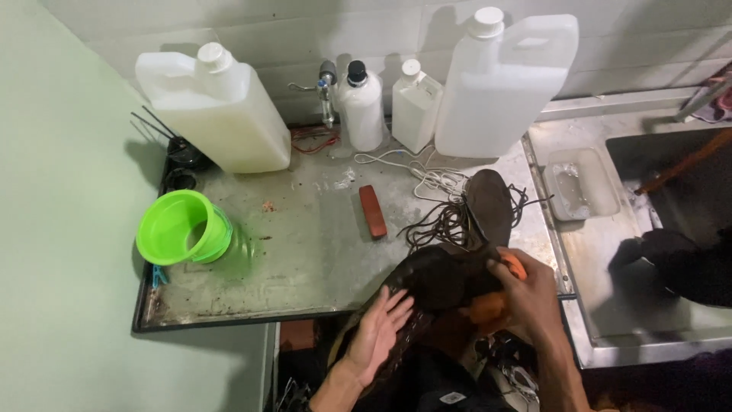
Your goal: Cleaning a leather boot with a cloth and using a small hand tool to perform repairs on the shoe.
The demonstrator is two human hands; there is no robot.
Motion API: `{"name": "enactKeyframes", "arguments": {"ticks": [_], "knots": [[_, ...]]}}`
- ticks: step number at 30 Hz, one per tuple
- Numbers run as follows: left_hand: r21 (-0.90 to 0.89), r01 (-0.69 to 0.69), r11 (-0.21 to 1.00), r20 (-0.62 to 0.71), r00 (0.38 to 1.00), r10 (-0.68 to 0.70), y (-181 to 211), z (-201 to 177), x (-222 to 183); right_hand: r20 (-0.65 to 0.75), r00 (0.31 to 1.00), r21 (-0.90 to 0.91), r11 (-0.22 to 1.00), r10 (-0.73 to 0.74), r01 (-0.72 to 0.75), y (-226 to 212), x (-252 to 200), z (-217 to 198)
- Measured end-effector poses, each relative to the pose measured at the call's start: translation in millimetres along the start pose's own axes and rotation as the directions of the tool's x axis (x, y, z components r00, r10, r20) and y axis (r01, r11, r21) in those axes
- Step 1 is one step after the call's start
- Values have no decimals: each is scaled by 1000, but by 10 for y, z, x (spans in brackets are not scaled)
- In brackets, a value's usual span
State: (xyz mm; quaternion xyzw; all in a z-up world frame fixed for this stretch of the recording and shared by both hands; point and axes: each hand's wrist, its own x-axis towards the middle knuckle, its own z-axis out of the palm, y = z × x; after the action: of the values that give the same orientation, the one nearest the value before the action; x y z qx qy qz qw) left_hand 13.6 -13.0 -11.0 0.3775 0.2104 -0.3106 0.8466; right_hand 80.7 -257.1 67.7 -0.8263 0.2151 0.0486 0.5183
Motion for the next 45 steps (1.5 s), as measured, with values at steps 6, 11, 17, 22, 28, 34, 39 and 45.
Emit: {"name": "enactKeyframes", "arguments": {"ticks": [6,11,17,22,28,34,39,45], "knots": [[235,125,964,-289,956,-53,8,202,70,49,998,-66,997,-28,31,403,270,269],[469,307,828,-454,888,-73,82,456,267,65,998,-38,999,22,-20,263,136,207],[408,358,840,-512,851,-115,129,576,286,-255,932,309,892,-257,330,224,-383,231],[474,29,880,-412,891,192,-134,359,454,103,636,-113,626,-765,772,672,-377,740],[199,101,975,-376,927,-19,52,540,266,93,526,-241,494,-845,836,761,-159,789],[184,29,982,-390,920,46,180,661,33,-201,636,-196,666,-745,719,508,-39,564],[211,170,963,-605,796,-8,276,641,-90,-386,550,70,570,-741,818,-30,-458,323],[147,-210,967,-388,887,251,51,457,18,63,519,-105,511,-853,853,339,-524,810]]}}
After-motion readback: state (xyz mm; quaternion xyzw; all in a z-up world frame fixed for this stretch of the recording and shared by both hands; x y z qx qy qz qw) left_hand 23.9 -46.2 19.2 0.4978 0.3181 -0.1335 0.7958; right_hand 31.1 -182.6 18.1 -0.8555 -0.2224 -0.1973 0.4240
